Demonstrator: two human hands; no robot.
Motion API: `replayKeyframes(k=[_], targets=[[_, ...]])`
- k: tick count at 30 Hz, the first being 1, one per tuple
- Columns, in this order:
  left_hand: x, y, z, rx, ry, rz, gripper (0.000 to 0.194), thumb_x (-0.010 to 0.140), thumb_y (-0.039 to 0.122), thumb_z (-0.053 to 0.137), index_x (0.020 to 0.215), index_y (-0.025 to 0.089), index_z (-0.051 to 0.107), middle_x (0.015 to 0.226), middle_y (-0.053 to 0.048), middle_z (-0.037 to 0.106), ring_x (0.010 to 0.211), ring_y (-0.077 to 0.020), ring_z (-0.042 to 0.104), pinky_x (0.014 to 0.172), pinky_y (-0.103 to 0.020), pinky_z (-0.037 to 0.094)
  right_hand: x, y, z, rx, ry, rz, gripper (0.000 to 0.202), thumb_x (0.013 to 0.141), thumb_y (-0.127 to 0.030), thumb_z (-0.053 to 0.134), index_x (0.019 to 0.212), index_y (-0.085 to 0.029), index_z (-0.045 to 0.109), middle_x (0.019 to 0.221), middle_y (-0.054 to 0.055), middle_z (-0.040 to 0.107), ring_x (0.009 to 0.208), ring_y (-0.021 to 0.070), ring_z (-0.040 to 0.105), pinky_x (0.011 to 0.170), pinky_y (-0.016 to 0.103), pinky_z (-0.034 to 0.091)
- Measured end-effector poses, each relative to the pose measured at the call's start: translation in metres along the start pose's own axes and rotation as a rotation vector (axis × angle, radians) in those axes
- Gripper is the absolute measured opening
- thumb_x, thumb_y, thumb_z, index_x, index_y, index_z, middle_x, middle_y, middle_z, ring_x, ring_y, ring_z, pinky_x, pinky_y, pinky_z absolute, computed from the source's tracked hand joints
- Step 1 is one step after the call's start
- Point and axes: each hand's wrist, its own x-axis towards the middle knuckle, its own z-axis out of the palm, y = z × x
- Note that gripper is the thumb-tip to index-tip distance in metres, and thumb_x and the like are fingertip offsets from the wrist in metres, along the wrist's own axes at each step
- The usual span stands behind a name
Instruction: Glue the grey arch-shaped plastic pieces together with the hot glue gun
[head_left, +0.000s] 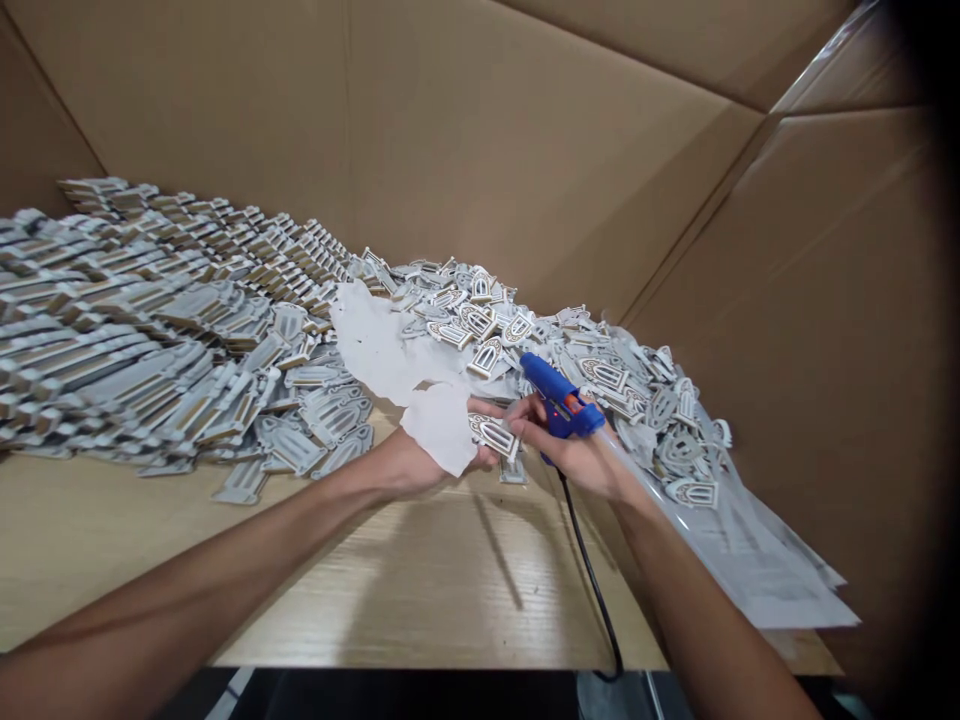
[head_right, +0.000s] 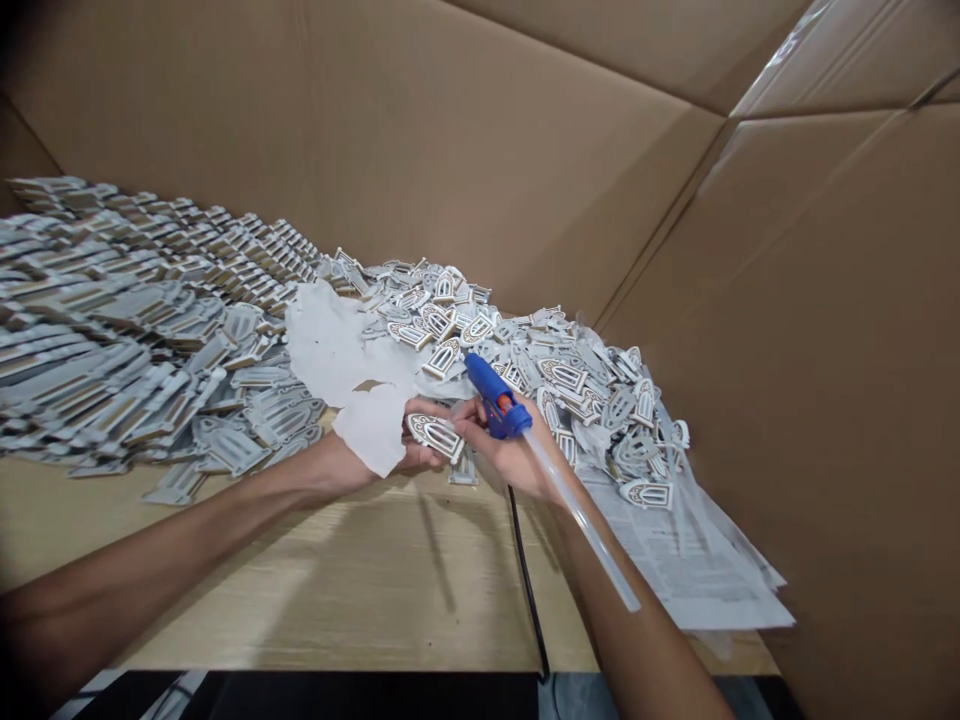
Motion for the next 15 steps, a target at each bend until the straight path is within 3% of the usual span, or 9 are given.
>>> replayKeyframes(k=[3,6,11,15], targets=[[0.001,-0.008,-0.001,-0.06,0.036,-0.073,0.072,0.078,0.043,0.096,0.136,0.012,0.068,0.084,-0.009,0.08,0.066,-0.0183,0.074,0.057,-0.027,0.055,-0.001,0.0,-0.004,-0.013,0.062,0.006,0.028,0.097,-0.042,0.074,0.081,-0.024,0.058,0.085,-0.001,0.068,0.08,0.0187,0.059,0.079,0.035,0.047],[0.002,-0.018,-0.001,-0.045,0.078,-0.068,0.069,0.079,0.051,0.094,0.132,0.013,0.07,0.072,-0.003,0.073,0.055,-0.0137,0.063,0.049,-0.023,0.047,-0.003,-0.003,-0.006,0.025,0.099,-0.005,0.037,0.096,-0.045,0.074,0.079,-0.026,0.047,0.088,0.0,0.069,0.082,0.0197,0.058,0.079,0.036,0.046],[0.002,-0.019,-0.002,0.161,0.084,0.059,0.062,0.082,0.043,0.09,0.134,0.016,0.071,0.085,-0.005,0.077,0.064,-0.0138,0.063,0.058,-0.025,0.05,-0.002,-0.003,0.0,0.124,0.101,-0.034,0.038,0.096,-0.043,0.077,0.08,-0.027,0.047,0.086,0.0,0.071,0.079,0.0201,0.061,0.082,0.038,0.048],[0.001,-0.005,-0.001,0.283,0.074,0.133,0.053,0.084,0.031,0.083,0.133,0.015,0.075,0.074,-0.001,0.073,0.065,-0.015,0.061,0.064,-0.027,0.049,-0.003,0.001,0.001,0.129,0.073,0.0,0.033,0.099,-0.047,0.075,0.082,-0.027,0.054,0.093,0.002,0.076,0.087,0.0241,0.07,0.088,0.042,0.051]])
